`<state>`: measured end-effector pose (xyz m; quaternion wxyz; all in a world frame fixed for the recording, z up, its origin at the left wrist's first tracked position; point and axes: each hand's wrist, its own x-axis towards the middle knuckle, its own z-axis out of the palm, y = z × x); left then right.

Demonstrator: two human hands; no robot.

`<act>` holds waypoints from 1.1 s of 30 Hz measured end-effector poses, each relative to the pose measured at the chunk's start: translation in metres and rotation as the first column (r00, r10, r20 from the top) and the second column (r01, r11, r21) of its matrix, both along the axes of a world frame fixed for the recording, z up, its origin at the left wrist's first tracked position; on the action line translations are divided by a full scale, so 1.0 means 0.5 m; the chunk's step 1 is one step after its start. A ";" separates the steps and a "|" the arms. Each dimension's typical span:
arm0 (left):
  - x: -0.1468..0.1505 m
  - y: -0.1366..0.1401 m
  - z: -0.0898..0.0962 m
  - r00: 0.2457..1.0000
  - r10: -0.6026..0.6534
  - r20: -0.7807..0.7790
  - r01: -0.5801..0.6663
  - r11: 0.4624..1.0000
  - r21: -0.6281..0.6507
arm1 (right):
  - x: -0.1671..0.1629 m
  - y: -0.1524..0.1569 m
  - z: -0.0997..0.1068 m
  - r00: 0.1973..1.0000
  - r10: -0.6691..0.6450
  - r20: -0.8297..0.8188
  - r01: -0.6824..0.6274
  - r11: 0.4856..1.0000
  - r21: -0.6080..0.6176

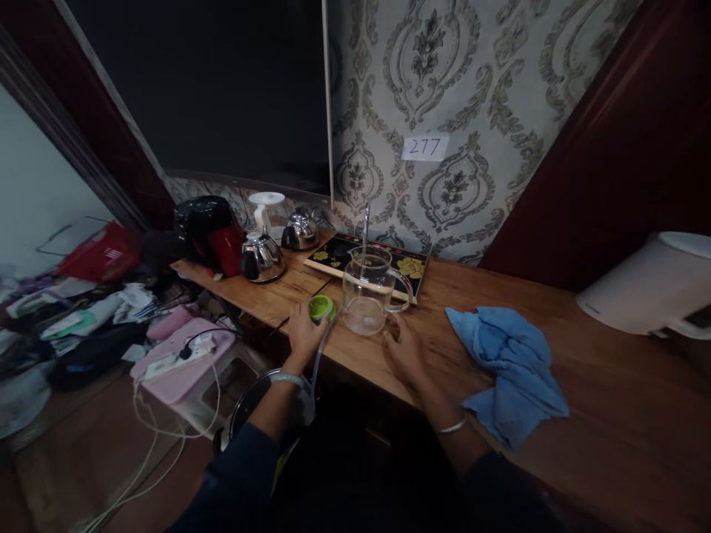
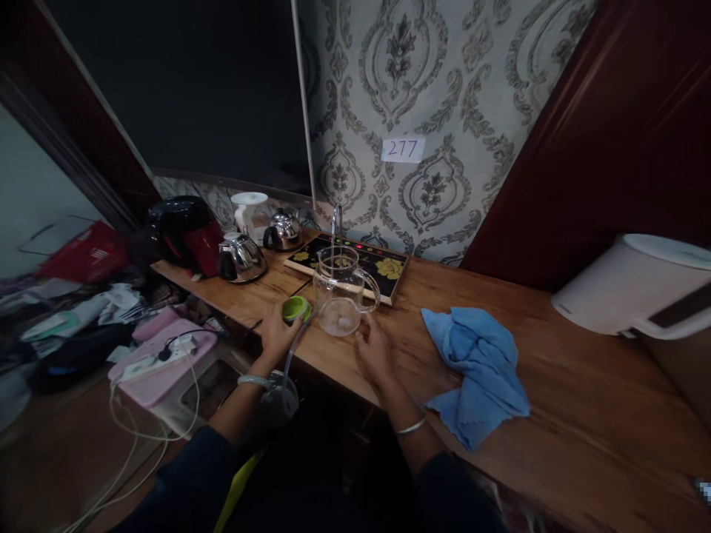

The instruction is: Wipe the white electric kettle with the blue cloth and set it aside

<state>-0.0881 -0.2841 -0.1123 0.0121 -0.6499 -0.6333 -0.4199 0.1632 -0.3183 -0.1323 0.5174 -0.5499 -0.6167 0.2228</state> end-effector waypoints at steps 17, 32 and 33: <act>0.003 -0.003 0.003 0.995 0.038 -0.095 -0.044 0.997 -0.061 | 0.005 0.007 -0.026 0.999 0.006 -0.036 -0.007 1.000 -0.007; -0.005 0.003 -0.009 0.992 0.003 -0.124 -0.007 0.999 -0.032 | 0.002 0.002 -0.011 0.996 0.032 -0.077 -0.034 0.999 -0.024; -0.005 0.004 -0.009 0.993 0.002 -0.119 -0.006 1.000 -0.030 | 0.002 0.002 -0.013 0.996 0.027 -0.082 -0.029 0.999 -0.030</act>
